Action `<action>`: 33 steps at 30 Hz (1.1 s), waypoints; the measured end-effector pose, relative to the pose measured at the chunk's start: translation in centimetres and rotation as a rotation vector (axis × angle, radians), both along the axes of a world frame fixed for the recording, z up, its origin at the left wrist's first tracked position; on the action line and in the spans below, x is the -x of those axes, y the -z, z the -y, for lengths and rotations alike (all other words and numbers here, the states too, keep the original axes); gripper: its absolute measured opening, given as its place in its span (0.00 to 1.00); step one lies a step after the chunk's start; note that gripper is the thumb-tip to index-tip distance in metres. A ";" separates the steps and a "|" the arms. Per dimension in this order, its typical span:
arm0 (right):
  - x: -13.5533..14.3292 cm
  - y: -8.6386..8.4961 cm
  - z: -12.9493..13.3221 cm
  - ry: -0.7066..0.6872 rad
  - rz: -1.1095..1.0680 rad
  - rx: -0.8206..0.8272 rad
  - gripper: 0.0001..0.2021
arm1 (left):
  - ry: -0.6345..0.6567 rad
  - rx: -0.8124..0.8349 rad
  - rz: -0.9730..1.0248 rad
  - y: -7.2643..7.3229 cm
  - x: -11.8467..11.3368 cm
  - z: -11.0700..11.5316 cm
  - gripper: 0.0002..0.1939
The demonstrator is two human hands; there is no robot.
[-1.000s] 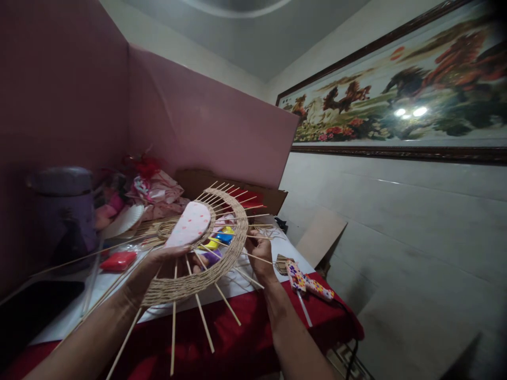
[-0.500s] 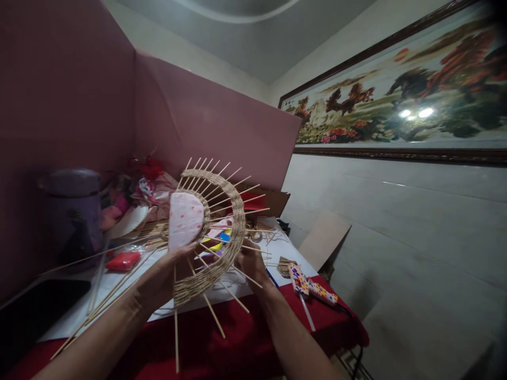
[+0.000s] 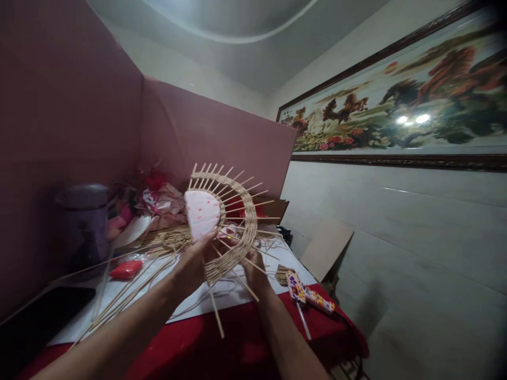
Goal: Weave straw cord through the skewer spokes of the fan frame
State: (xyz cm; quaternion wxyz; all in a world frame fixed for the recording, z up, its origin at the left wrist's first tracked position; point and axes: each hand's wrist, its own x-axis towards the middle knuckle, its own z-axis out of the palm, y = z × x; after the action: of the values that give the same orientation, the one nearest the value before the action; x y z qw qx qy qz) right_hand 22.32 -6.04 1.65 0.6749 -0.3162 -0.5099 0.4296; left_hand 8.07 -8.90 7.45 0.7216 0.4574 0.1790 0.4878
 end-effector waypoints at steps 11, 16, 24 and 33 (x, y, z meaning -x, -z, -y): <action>-2.7 -4.0 6.1 0.474 0.199 -0.174 0.21 | -1.119 -0.805 -0.791 0.7 -1.4 -3.8 0.15; 1.7 -5.9 5.1 0.351 0.152 -0.217 0.25 | -1.218 -1.283 -1.157 1.1 -3.0 -3.6 0.20; 1.4 -4.3 -0.3 0.221 -0.372 -0.081 0.15 | -1.182 -1.340 -1.379 1.5 -3.0 -2.7 0.25; -1.2 -3.0 -3.4 0.064 -0.545 0.057 0.17 | -1.197 -1.029 -1.190 1.1 1.4 -4.0 0.14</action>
State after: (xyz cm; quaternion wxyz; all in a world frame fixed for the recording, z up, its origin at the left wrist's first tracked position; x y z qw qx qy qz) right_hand 23.57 -2.67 4.62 0.7912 -0.2240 -0.2869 0.4915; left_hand 6.71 -4.91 6.38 -0.1384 0.7201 0.4803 0.4812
